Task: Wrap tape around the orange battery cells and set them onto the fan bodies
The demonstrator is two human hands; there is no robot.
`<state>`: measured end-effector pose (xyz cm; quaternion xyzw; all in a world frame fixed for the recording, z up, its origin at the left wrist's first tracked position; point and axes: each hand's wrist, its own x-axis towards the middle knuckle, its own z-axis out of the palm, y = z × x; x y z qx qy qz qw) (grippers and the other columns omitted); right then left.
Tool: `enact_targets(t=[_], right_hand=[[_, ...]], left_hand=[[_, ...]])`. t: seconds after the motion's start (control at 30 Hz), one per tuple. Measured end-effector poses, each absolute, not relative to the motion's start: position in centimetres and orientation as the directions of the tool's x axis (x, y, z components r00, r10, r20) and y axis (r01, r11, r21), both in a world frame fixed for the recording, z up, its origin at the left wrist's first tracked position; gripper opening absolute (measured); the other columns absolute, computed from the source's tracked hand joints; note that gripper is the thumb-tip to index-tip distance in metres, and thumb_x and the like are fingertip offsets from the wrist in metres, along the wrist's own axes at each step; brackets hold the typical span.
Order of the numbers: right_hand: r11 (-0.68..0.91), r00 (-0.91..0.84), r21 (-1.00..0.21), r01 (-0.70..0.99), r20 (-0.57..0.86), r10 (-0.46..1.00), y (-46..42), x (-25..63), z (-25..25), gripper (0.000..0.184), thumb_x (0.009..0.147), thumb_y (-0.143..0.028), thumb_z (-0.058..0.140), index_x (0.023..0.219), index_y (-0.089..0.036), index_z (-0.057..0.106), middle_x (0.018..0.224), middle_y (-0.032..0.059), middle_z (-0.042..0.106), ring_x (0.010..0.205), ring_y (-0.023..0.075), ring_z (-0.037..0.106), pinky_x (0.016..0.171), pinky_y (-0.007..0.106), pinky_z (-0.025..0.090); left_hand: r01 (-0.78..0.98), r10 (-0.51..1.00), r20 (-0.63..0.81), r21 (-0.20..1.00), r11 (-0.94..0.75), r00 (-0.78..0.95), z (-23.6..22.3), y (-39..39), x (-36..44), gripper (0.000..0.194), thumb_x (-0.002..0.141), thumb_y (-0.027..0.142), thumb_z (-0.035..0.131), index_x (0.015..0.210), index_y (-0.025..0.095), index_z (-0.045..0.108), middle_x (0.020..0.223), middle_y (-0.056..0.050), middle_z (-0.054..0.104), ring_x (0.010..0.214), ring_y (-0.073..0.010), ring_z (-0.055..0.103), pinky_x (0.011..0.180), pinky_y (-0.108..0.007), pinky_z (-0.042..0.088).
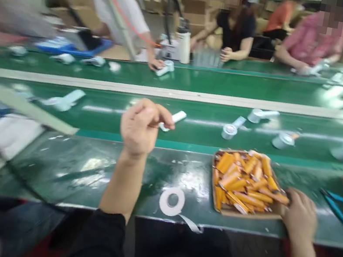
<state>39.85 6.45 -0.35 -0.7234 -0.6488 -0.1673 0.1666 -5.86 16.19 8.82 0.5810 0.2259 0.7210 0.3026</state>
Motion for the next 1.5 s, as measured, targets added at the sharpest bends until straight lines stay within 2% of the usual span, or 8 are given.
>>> enact_targets(t=[0.2, 0.37, 0.53, 0.87, 1.1, 1.23, 1.33, 1.5], right_hand=[[-0.105, 0.156, -0.144, 0.984, 0.406, 0.901, 4.8, 43.3, -4.9, 0.027, 0.084, -0.024, 0.058, 0.101, -0.022, 0.08, 0.118, 0.0202, 0.081, 0.112, 0.0382, 0.071, 0.103, 0.054, 0.059], [-0.03, 0.141, -0.236, 0.971, 0.471, 0.871, 5.0, 43.3, -5.9, 0.027, 0.1, -0.033, 0.055, 0.106, -0.018, 0.078, 0.129, 0.0223, 0.079, 0.121, 0.0375, 0.069, 0.11, 0.057, 0.054], [0.114, 0.098, -0.343, 0.932, 0.542, 0.835, 5.7, 44.4, -7.5, 0.018, 0.103, -0.033, 0.062, 0.106, -0.022, 0.075, 0.128, 0.0205, 0.078, 0.123, 0.0362, 0.066, 0.111, 0.056, 0.047], [0.171, 0.226, -0.528, 0.832, 0.603, 0.765, 4.7, 44.9, -6.5, 0.018, 0.108, -0.04, 0.068, 0.106, -0.025, 0.076, 0.126, 0.0149, 0.077, 0.123, 0.0418, 0.066, 0.097, 0.058, 0.053], [0.239, 0.357, -0.579, 0.78, 0.725, 0.589, 3.9, 42.7, -4.0, 0.015, 0.106, -0.039, 0.069, 0.109, -0.026, 0.077, 0.119, 0.0158, 0.075, 0.117, 0.0418, 0.07, 0.087, 0.057, 0.056], [0.563, -0.029, -0.384, 0.732, 0.807, 0.589, 4.1, 37.7, 0.6, 0.023, 0.106, -0.031, 0.071, 0.128, -0.033, 0.077, 0.119, 0.0099, 0.079, 0.111, 0.0349, 0.071, 0.097, 0.057, 0.056], [0.703, -0.534, -0.181, 0.687, 0.531, 0.658, 5.7, 33.1, 3.6, 0.027, 0.107, -0.028, 0.07, 0.132, -0.031, 0.078, 0.127, 0.0058, 0.083, 0.115, 0.0306, 0.073, 0.103, 0.053, 0.055], [0.777, -0.756, -0.003, 0.63, 0.226, 0.614, 8.8, 28.4, 4.5, 0.033, 0.109, -0.025, 0.066, 0.14, -0.025, 0.077, 0.134, 0.0085, 0.083, 0.126, 0.0316, 0.069, 0.108, 0.051, 0.054]], left_hand=[[0.152, 0.522, 0.783, 0.502, -0.852, 0.338, 7.1, 15.0, -4.6, 0.059, 0.11, 0.057, 0.066, 0.063, 0.022, 0.064, 0.075, -0.003, 0.08, 0.074, -0.0176, 0.075, 0.073, -0.032, 0.058], [0.52, 0.674, 0.243, 0.475, -0.71, 0.698, 0.7, 7.1, -6.1, 0.037, 0.099, 0.059, 0.08, 0.109, 0.024, 0.084, 0.125, -0.011, 0.085, 0.121, -0.031, 0.078, 0.109, -0.047, 0.063], [0.712, 0.816, 0.074, 0.45, -0.54, 0.573, -6.5, -0.7, -8.7, 0.043, 0.106, 0.034, 0.069, 0.147, 0.021, 0.072, 0.154, -0.017, 0.072, 0.149, -0.0346, 0.064, 0.126, -0.06, 0.055], [0.917, 0.946, 0.095, 0.236, -0.322, 0.308, -7.6, 3.1, -12.3, 0.04, 0.106, 0.042, 0.064, 0.132, 0.016, 0.078, 0.149, -0.018, 0.073, 0.152, -0.048, 0.046, 0.126, -0.068, 0.047], [0.957, 0.969, 0.137, 0.178, -0.229, 0.206, -8.7, 4.4, -15.9, 0.041, 0.105, 0.036, 0.055, 0.134, 0.016, 0.076, 0.144, -0.021, 0.072, 0.132, -0.0445, 0.054, 0.113, -0.063, 0.052], [0.935, 0.938, 0.253, 0.204, -0.289, 0.235, -9.2, 4.1, -16.2, 0.035, 0.106, 0.032, 0.051, 0.125, 0.015, 0.076, 0.134, -0.023, 0.074, 0.13, -0.044, 0.056, 0.115, -0.066, 0.05], [0.917, 0.891, 0.398, 0.229, -0.328, 0.219, -8.5, 3.9, -15.0, 0.033, 0.105, 0.032, 0.055, 0.127, 0.016, 0.074, 0.133, -0.023, 0.074, 0.135, -0.0452, 0.055, 0.118, -0.07, 0.047], [0.861, 0.796, 0.536, 0.229, -0.455, 0.279, -6.2, 3.0, -11.8, 0.037, 0.1, 0.024, 0.062, 0.135, 0.021, 0.074, 0.133, -0.019, 0.074, 0.138, -0.0448, 0.055, 0.115, -0.071, 0.051]])
